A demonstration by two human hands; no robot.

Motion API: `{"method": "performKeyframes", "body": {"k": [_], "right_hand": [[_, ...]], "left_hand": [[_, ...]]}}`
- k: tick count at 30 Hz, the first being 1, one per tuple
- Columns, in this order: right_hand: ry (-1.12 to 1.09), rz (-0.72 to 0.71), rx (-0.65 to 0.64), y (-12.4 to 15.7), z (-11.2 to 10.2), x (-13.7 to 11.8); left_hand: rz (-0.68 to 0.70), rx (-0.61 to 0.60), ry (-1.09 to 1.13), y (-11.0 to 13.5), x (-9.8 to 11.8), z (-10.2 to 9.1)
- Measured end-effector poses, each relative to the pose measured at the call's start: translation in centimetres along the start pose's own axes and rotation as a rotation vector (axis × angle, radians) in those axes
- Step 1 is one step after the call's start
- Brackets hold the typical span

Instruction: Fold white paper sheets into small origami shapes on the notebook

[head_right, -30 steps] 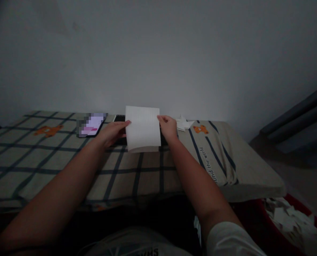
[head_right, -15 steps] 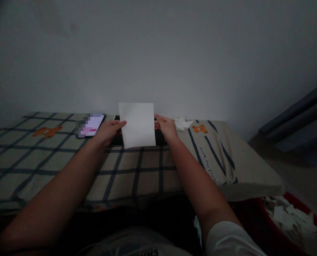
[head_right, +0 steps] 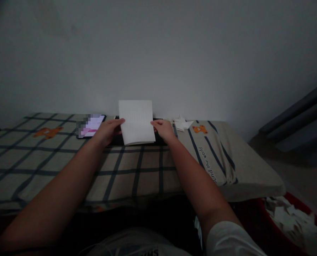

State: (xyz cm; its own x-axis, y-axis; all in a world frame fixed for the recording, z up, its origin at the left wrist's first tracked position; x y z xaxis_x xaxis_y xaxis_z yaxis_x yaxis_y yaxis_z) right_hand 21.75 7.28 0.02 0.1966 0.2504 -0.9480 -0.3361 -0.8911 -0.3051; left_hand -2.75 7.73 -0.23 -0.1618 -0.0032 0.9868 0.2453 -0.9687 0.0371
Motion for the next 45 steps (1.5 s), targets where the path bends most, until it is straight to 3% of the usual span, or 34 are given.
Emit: {"method": "performKeyframes", "body": {"k": [5,13,18,22,29,35,39,45], "right_hand": [[-0.050,0.008,0.022,-0.6,-0.2,0.6],[-0.044,0.027,0.004,-0.3,-0.2,0.2],[-0.035,0.028,0.064,-0.3,-0.7,0.2],[-0.097,0.048,0.073,-0.4,-0.7,0.4],[-0.219,0.176,-0.032,-0.1,0.1,0.8],[-0.242,0.204,-0.150,0.4,0.6,0.7],[-0.166,0.121,-0.098,0.2,0.4,0.6],[-0.097,0.057,0.012,-0.4,-0.4,0.5]], "left_hand": [[-0.070,-0.098,-0.004,0.6,-0.2,0.6],[0.043,0.027,-0.043,0.2,0.1,-0.1],[-0.093,-0.080,-0.044,0.6,-0.6,0.7],[-0.070,-0.089,-0.070,0.5,-0.7,0.6],[0.035,-0.001,-0.100,-0.1,-0.4,-0.2],[0.086,0.076,-0.079,-0.1,0.2,-0.6],[0.080,0.077,-0.046,-0.3,0.1,-0.5],[-0.027,-0.057,-0.073,-0.1,-0.6,0.2]]}}
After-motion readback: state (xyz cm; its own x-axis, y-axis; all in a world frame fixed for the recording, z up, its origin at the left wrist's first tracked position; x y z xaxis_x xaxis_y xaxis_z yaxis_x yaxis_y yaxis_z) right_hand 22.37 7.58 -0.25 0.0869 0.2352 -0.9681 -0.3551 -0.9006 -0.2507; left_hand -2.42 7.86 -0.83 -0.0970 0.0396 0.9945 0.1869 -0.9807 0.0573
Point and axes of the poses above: each hand's wrist, its own y-axis away from the middle knuckle, its own z-axis out of the palm, x = y × z, the point moved 7 cm from there along -y, towards the middle knuckle, and after that the axes turned 15 degrees about x, right-handed, at the moved point
